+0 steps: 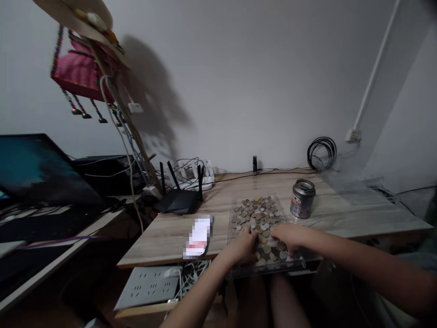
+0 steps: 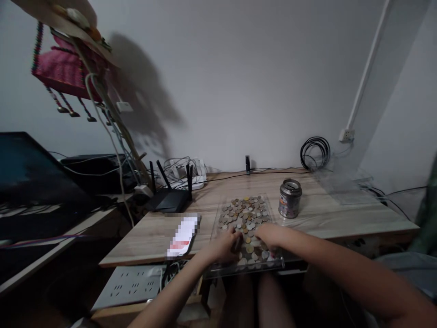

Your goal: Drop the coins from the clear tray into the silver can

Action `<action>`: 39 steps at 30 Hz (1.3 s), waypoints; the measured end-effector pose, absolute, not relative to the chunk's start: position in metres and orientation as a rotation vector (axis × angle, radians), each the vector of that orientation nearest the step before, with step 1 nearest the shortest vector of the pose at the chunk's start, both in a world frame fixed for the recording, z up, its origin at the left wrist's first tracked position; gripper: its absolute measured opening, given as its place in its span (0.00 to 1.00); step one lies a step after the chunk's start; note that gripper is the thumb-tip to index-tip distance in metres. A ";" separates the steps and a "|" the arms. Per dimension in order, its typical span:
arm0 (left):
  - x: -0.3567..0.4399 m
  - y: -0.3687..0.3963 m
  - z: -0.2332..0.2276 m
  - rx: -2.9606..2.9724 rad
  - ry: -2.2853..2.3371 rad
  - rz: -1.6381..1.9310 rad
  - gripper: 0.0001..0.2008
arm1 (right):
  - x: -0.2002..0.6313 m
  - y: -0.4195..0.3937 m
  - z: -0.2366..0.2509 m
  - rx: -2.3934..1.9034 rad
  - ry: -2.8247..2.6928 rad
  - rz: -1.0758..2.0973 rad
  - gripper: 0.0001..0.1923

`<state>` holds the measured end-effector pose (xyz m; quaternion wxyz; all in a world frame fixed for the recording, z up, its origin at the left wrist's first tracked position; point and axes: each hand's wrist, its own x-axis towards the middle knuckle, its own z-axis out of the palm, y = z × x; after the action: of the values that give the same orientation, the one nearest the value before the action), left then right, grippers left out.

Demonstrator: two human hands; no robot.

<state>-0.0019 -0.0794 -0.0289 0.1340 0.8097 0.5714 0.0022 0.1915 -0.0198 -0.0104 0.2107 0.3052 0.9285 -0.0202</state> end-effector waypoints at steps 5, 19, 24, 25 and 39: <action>-0.001 -0.076 -0.024 2.211 1.628 -0.048 0.25 | 0.199 -0.014 -0.015 0.846 2.556 -0.207 0.22; 0.062 -0.054 -0.037 0.952 1.228 0.884 0.06 | 0.201 -0.012 -0.020 1.094 2.746 -0.692 0.11; 0.080 -0.049 -0.035 0.429 0.813 0.927 0.11 | 0.198 0.000 -0.014 1.402 2.609 -1.578 0.04; 0.082 -0.047 -0.035 0.365 0.759 0.954 0.10 | 0.198 0.002 -0.012 1.453 2.577 -1.687 0.05; 0.079 -0.008 -0.027 0.342 0.943 1.280 0.09 | 0.304 0.098 0.048 2.558 2.794 -0.006 0.07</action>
<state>0.0791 -0.0078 -0.0265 0.6871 0.1527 0.4212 0.5719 0.3040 0.0975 0.0481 -0.3176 0.6404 0.6993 -0.0014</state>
